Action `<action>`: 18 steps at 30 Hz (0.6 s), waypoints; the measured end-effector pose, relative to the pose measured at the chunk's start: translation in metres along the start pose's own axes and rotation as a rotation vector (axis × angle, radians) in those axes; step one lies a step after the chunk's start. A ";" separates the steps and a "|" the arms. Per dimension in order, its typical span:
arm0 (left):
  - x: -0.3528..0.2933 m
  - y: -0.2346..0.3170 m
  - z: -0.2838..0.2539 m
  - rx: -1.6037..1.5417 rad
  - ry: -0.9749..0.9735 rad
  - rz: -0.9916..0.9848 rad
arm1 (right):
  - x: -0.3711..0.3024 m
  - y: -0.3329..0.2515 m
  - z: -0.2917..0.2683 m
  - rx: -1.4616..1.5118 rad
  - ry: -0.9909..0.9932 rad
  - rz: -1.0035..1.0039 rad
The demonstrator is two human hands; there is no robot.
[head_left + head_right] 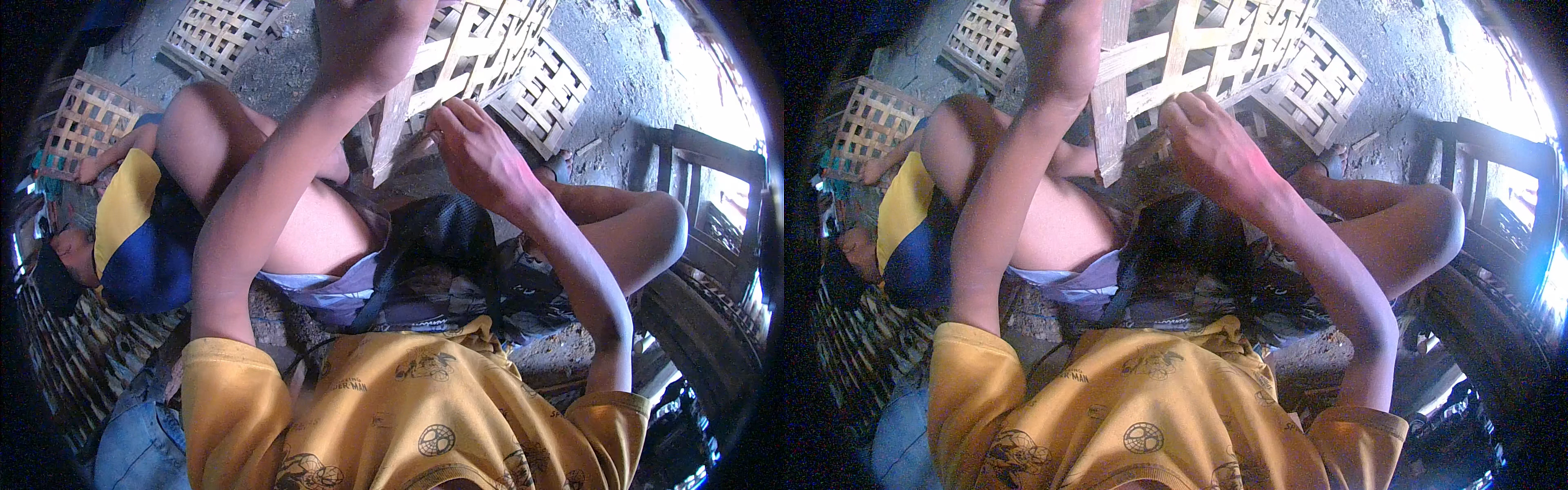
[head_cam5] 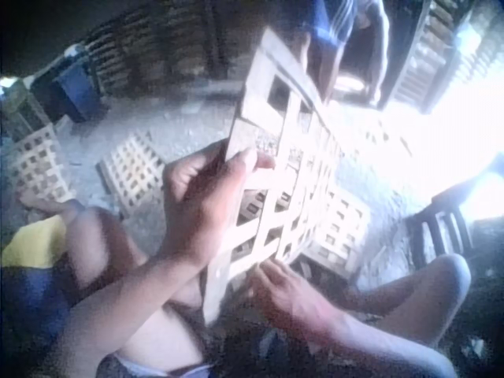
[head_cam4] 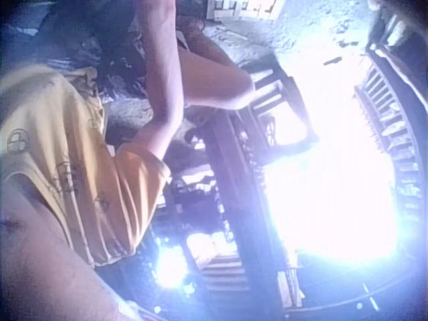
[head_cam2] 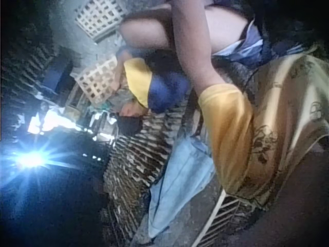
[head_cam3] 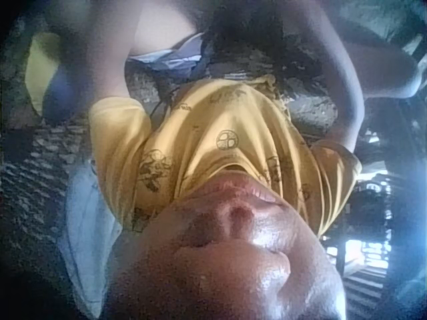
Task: The person sits on the floor and assembles a wooden lattice panel by hand, inserting thin wooden strips into the grid frame. The person repeatedly adjusts and presses the strips into place while handling the lattice with both hands.
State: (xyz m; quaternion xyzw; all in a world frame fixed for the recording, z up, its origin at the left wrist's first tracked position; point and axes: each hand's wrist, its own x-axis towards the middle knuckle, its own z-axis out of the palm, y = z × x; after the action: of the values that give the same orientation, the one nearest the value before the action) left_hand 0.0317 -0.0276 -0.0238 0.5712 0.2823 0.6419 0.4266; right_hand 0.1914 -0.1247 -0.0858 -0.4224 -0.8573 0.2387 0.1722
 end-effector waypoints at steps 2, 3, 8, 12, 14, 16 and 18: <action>-0.002 0.003 0.002 0.030 -0.005 0.009 | -0.002 0.001 0.004 0.133 0.011 0.112; -0.003 0.000 0.004 0.021 -0.020 0.012 | -0.004 0.003 0.006 0.197 0.018 0.171; -0.005 0.003 0.005 0.036 -0.013 0.012 | -0.009 0.004 0.011 0.337 0.013 0.342; -0.005 0.004 0.005 0.011 -0.036 -0.005 | -0.005 0.009 0.005 0.441 -0.137 0.458; -0.006 0.005 0.006 -0.013 -0.034 -0.035 | -0.003 0.020 0.009 0.531 -0.218 0.506; -0.005 0.003 0.008 0.001 -0.016 0.003 | -0.004 0.025 0.009 0.581 -0.262 0.518; -0.004 0.001 0.007 0.017 -0.010 0.017 | -0.001 0.023 -0.001 0.592 -0.268 0.493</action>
State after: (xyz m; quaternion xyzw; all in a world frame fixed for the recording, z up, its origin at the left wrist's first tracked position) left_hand 0.0383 -0.0324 -0.0236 0.5804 0.2805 0.6404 0.4176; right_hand 0.2069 -0.1136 -0.0979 -0.5128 -0.6393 0.5621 0.1108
